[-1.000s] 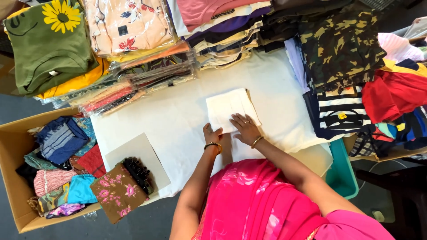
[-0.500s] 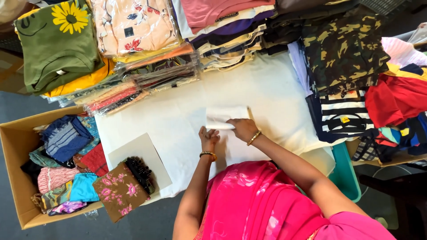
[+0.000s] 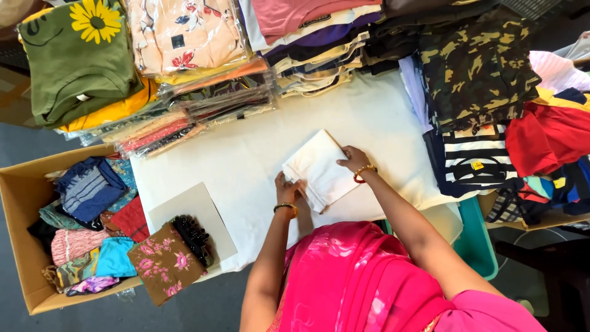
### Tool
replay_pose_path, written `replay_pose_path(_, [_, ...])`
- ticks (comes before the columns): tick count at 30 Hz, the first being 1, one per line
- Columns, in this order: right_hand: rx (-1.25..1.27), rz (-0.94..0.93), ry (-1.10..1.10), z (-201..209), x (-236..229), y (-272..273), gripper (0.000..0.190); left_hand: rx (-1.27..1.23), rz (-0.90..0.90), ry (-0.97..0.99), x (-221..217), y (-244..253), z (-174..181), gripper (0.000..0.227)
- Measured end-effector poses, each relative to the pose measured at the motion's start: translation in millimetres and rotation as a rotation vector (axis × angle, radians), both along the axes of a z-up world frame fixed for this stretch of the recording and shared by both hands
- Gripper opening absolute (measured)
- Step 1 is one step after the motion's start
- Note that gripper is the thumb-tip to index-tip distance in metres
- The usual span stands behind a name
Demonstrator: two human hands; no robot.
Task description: Folding various colored t-shirts and garments on a white workstation and placing them into sorted stacks and boxes.
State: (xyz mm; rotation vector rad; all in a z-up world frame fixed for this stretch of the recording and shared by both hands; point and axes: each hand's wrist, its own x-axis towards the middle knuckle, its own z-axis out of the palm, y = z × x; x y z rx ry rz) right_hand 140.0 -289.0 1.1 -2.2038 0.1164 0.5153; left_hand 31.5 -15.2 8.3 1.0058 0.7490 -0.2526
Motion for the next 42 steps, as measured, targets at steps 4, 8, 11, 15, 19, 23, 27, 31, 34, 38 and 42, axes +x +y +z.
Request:
replay_pose_path(4, [-0.088,-0.016,0.012,19,-17,6,0.066,0.006,-0.035,0.037,-18,-17,-5,0.072])
replay_pose_path(8, [-0.182,0.026,-0.12,0,-17,7,0.075,0.101,-0.153,0.001,-26,-21,-10,0.058])
replay_pose_path(11, [-0.24,0.033,-0.136,41,-29,26,0.058,0.092,-0.148,0.008,-25,-21,-2,0.043])
replay_pose_path(15, [-0.381,0.129,-0.067,113,-50,62,0.051,0.143,-0.169,-0.023,-12,-33,24,0.04])
replay_pose_path(19, [-0.258,0.253,-0.13,115,-76,83,0.047,0.14,-0.224,-0.035,3,-44,49,0.035])
replay_pose_path(23, [-0.166,0.284,-0.101,118,-85,86,0.055,0.117,-0.219,-0.042,10,-48,19,0.034])
replay_pose_path(27, [-0.188,0.374,-0.138,143,-78,85,0.08,0.18,-0.206,-0.104,8,-49,-28,0.034])
replay_pose_path(31, [-0.119,0.264,-0.22,113,-66,68,0.065,0.13,-0.295,-0.161,9,-42,-8,0.035])
replay_pose_path(34, [-0.11,0.189,-0.281,102,-57,56,0.059,0.208,-0.369,-0.295,5,-33,14,0.033])
replay_pose_path(38, [-0.187,0.118,-0.256,124,-50,56,0.057,0.135,-0.342,-0.365,-7,0,9,0.027])
replay_pose_path(42, [-0.145,0.098,-0.263,140,-51,66,0.054,0.174,-0.279,-0.303,-37,43,-21,0.031])
